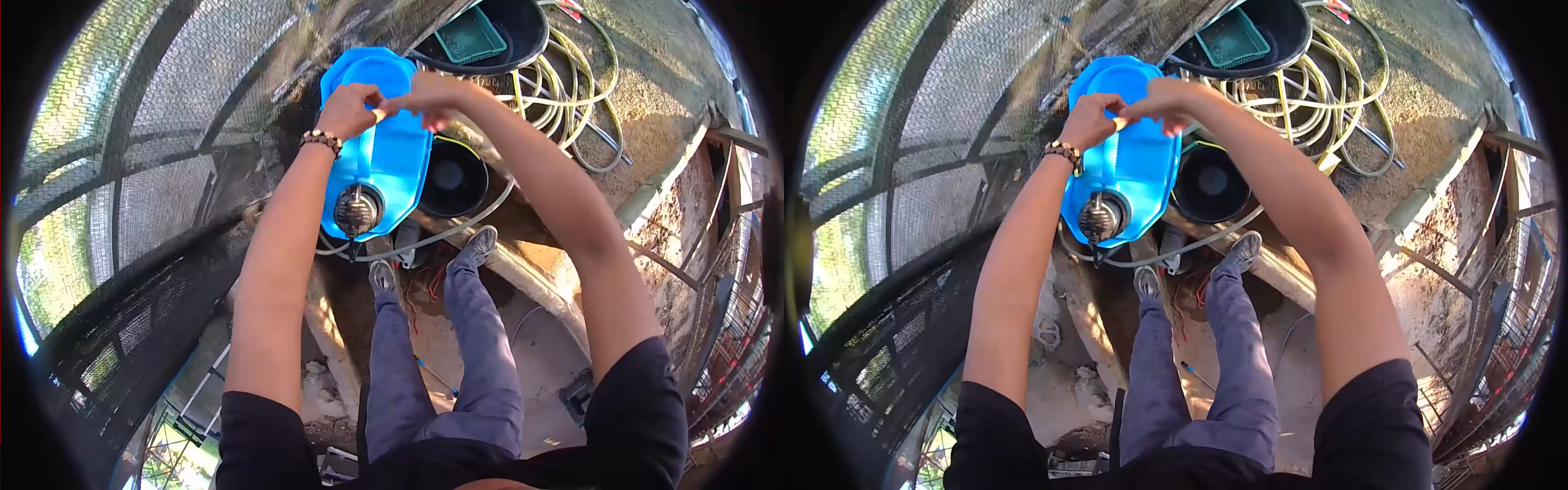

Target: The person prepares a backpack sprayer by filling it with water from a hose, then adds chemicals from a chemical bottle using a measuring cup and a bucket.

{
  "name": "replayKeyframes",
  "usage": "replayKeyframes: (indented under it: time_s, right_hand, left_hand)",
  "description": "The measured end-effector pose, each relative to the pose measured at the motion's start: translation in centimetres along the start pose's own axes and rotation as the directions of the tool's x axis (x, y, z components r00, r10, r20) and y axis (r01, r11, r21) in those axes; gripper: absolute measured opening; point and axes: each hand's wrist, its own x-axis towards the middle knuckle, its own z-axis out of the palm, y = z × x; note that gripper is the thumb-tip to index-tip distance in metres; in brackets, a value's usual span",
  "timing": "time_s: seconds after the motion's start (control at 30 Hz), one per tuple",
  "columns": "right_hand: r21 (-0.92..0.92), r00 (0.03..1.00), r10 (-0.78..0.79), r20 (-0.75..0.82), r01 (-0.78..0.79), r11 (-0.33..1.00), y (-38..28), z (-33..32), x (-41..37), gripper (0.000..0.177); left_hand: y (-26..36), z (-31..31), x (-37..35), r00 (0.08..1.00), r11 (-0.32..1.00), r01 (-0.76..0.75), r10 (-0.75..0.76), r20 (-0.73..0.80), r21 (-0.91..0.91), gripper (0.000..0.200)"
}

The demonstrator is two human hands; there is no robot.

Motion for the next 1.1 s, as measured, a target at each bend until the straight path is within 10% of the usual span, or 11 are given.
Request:
replayKeyframes:
  time_s: [0.07,0.2,0.27,0.33,0.4,0.57,0.67,0.8,1.0,1.07,1.1]
  right_hand:
    - [0.323,0.994,-0.099,0.050,0.078,0.943,6.6,-0.5,-1.3,0.054]
    - [0.447,0.971,-0.135,-0.199,0.213,0.869,10.5,3.6,-12.7,0.051]
    - [0.459,0.940,-0.091,-0.330,0.244,0.854,11.8,7.8,-16.7,0.044]
    - [0.471,0.890,-0.159,-0.427,0.369,0.802,14.8,13.4,-17.7,0.035]
    - [0.352,0.896,-0.106,-0.431,0.275,0.895,14.6,16.7,-18.6,0.030]
    - [0.262,0.875,-0.215,-0.435,0.351,0.899,18.4,22.8,-15.2,0.029]
    - [0.150,0.864,-0.283,-0.416,0.373,0.916,18.2,22.7,-13.1,0.030]
    - [-0.057,0.898,-0.271,-0.346,0.268,0.962,15.8,18.3,-11.2,0.028]
    - [-0.190,0.930,-0.282,-0.234,0.241,0.952,14.9,16.4,-9.1,0.024]
    - [-0.063,0.930,-0.286,-0.231,0.279,0.958,15.4,16.4,-8.8,0.023]
    - [0.020,0.946,-0.252,-0.206,0.261,0.965,15.3,16.2,-8.8,0.023]
  left_hand:
    - [1.4,-0.9,-0.3,0.994,0.995,0.090,-0.086,0.070,-0.045,0.033]
    - [0.9,-0.3,-1.3,0.798,0.924,-0.358,0.379,-0.469,0.137,0.033]
    - [0.9,-0.3,-4.0,0.841,0.972,-0.154,0.034,-0.540,-0.178,0.023]
    - [-0.7,-0.1,-6.7,0.882,0.991,0.090,-0.126,-0.455,-0.098,0.015]
    - [-2.1,0.8,-8.1,0.822,0.983,-0.137,0.183,-0.539,0.125,0.012]
    - [1.1,-0.2,-9.9,0.917,0.860,-0.090,0.268,-0.295,0.503,0.020]
    - [-1.5,2.3,-11.3,0.937,0.898,0.161,-0.009,-0.349,0.410,0.019]
    - [-0.5,1.8,-11.3,0.956,0.925,0.125,-0.015,-0.294,0.358,0.037]
    - [-0.6,2.8,-11.0,0.929,0.933,0.359,-0.356,-0.105,0.017,0.044]
    - [-1.8,3.1,-10.5,0.825,0.526,0.480,-0.542,0.157,-0.703,0.037]
    - [-1.7,3.0,-10.1,0.782,0.405,0.501,-0.590,0.199,-0.765,0.034]
